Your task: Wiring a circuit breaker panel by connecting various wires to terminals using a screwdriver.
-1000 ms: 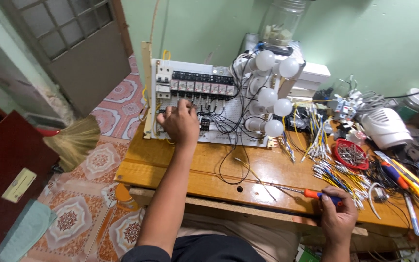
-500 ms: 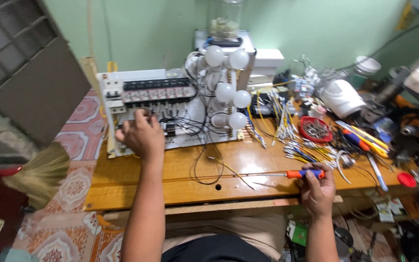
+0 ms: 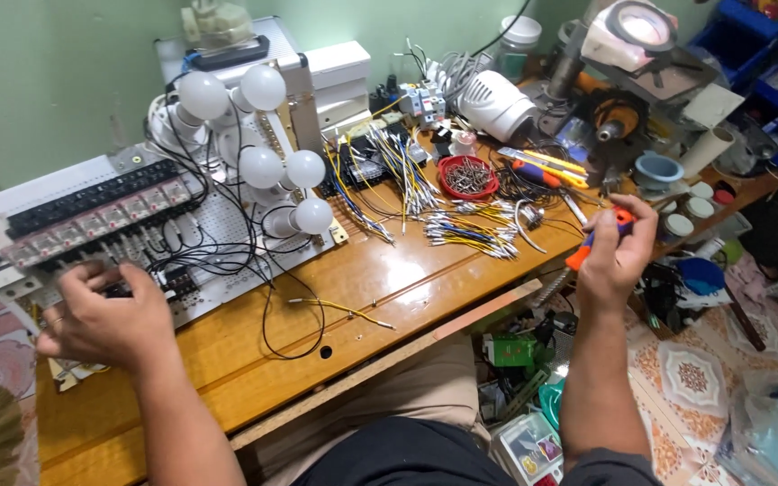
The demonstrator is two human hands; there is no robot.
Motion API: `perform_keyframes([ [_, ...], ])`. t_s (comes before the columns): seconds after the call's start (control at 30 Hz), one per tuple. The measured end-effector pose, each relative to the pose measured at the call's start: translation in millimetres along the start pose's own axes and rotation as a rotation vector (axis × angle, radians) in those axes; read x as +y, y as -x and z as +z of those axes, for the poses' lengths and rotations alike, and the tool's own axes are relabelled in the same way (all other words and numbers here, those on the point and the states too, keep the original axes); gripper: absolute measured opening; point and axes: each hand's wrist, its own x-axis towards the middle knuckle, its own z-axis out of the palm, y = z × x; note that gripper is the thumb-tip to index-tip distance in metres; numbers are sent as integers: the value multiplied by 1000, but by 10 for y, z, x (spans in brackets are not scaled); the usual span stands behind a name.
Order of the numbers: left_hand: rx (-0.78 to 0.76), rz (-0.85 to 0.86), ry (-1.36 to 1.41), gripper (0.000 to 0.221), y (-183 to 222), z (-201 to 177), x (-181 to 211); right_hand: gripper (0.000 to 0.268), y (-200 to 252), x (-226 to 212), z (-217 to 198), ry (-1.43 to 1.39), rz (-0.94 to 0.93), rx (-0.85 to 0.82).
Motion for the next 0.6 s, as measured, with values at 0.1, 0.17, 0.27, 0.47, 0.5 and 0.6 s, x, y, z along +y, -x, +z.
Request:
perform_keyframes([
  [0.1,79,134,-50,26,14,0,-47,17,-155,221,-150,426,-30,-192],
  [0.17,76,136,-41,24,22,10,-59,20,-227,303,-85,495,38,-274],
  [0.27,99,181,-38,21,38,13,-94,29,-362,331,53,663,135,-490],
  [0.47,131,227,-67,21,58,109,-204,50,-559,305,329,829,213,-929],
  [0.5,131,231,-79,21,58,118,-219,48,-574,256,374,828,239,-1011],
  [0.6,142,223,-61,23,58,106,-190,49,-517,233,445,819,231,-1069],
])
